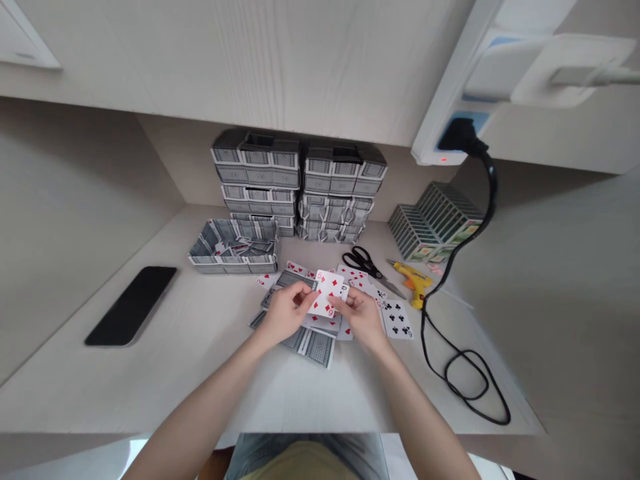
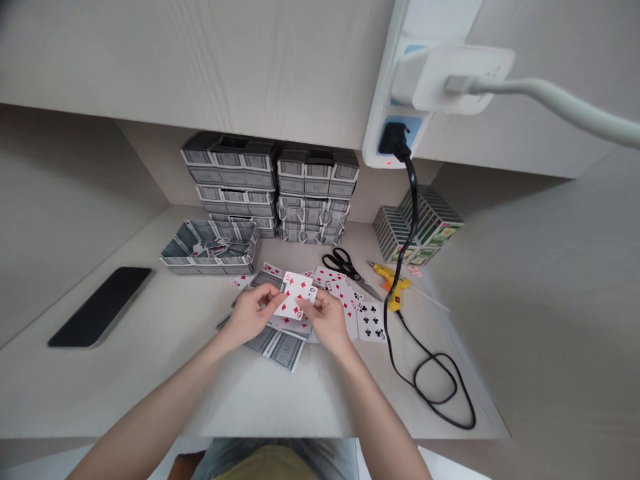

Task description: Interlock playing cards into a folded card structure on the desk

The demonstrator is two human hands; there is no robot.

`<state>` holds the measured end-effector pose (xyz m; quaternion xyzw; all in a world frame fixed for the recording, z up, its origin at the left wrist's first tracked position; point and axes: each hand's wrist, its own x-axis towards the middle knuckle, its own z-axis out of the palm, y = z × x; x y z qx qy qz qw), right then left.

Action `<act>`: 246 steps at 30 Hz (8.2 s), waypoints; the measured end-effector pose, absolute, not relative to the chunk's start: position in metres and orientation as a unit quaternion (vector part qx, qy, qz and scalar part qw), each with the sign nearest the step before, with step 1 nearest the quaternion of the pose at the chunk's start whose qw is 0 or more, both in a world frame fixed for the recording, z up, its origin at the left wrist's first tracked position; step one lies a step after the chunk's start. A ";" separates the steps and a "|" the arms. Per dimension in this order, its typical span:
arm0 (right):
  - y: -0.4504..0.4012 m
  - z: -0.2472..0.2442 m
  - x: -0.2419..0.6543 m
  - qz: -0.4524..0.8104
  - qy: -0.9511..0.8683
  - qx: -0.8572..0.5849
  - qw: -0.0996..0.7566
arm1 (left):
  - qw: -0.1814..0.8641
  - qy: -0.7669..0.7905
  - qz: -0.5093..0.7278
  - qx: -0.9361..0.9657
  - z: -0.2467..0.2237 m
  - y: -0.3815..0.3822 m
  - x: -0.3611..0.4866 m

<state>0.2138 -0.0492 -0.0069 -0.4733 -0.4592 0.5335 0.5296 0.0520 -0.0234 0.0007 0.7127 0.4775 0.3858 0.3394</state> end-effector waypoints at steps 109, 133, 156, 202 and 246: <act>-0.032 -0.005 0.213 0.375 -0.558 -0.533 0.514 | -0.059 0.440 0.332 0.832 -0.007 -0.031 0.064; -0.046 -0.011 0.195 0.168 -0.598 -0.621 0.477 | -0.074 0.430 0.353 0.828 -0.005 -0.036 0.065; -0.042 -0.001 0.201 0.202 -0.662 -0.592 0.414 | 0.005 0.506 0.417 0.755 -0.001 -0.032 0.063; -0.054 -0.006 0.182 0.447 -0.484 -0.473 0.585 | 0.476 0.459 0.498 0.561 -0.007 -0.039 0.072; -0.052 0.005 0.191 0.446 -0.503 -0.477 0.566 | 0.502 0.457 0.539 0.499 0.013 -0.038 0.072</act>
